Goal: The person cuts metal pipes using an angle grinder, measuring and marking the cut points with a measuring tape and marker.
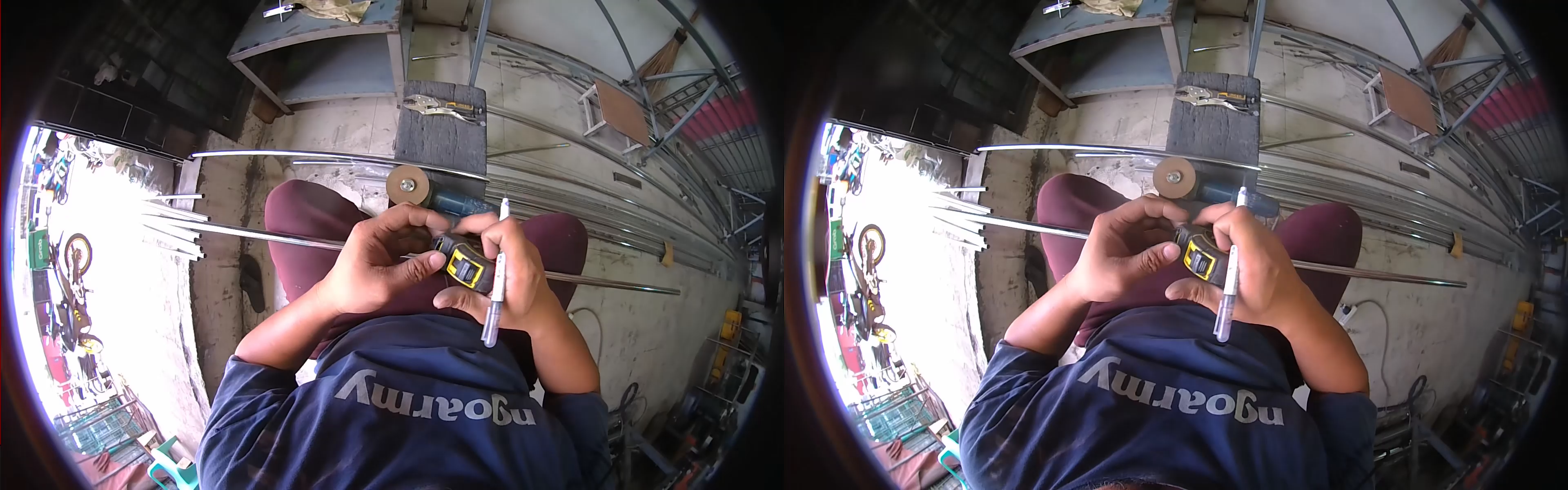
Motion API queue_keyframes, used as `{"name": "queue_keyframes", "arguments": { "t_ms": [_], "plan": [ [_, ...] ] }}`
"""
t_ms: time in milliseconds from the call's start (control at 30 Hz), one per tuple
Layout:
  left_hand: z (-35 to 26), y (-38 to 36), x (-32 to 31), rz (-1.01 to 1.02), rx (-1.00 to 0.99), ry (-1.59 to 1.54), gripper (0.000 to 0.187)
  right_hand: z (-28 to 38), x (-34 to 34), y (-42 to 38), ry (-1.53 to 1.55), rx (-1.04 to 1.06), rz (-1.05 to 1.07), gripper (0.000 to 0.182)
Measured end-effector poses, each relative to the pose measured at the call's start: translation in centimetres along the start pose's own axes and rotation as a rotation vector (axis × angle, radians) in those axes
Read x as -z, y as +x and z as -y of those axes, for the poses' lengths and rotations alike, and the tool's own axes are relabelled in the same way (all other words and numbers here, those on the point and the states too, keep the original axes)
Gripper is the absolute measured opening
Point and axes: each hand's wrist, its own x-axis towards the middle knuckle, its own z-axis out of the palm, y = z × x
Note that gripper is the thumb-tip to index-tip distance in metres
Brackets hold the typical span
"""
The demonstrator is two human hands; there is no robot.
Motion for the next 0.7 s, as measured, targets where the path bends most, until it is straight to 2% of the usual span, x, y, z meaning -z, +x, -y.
{"name": "queue_keyframes", "arguments": {
  "t_ms": [67, 133, 400, 467, 533, 567, 600, 700],
  "plan": [
    [0.3, -0.3, 0.3, -0.015, 0.099, -0.080, 0.049, -0.8, -1.1, -0.3, -0.091, 0.117, 0.010, 0.084],
    [0.6, -0.3, 0.5, -0.037, 0.096, -0.102, 0.047, -0.7, -1.4, -0.4, -0.127, 0.118, 0.026, 0.082],
    [0.4, -0.9, 1.9, -0.064, 0.127, 0.049, 0.039, 0.5, -1.8, -0.3, -0.161, 0.009, 0.103, 0.058],
    [-0.1, -1.5, 3.0, -0.068, 0.129, 0.092, 0.031, 0.2, -1.1, -0.3, -0.230, -0.003, 0.137, 0.056],
    [-0.3, -2.9, 6.4, -0.086, 0.101, 0.054, 0.028, -0.5, 1.0, -1.1, -0.247, -0.199, 0.231, 0.057],
    [-2.0, -3.9, 8.4, -0.141, 0.140, 0.146, 0.022, -0.9, 2.2, -1.5, -0.283, -0.266, 0.261, 0.057],
    [-2.5, -5.0, 11.6, -0.209, 0.148, 0.422, 0.020, -1.4, 3.4, -2.2, -0.318, -0.336, 0.294, 0.057],
    [-5.0, -9.1, 22.0, -0.469, 0.091, 0.471, 0.021, -4.0, 7.5, -4.8, -0.367, -0.490, 0.294, 0.051]
  ]
}}
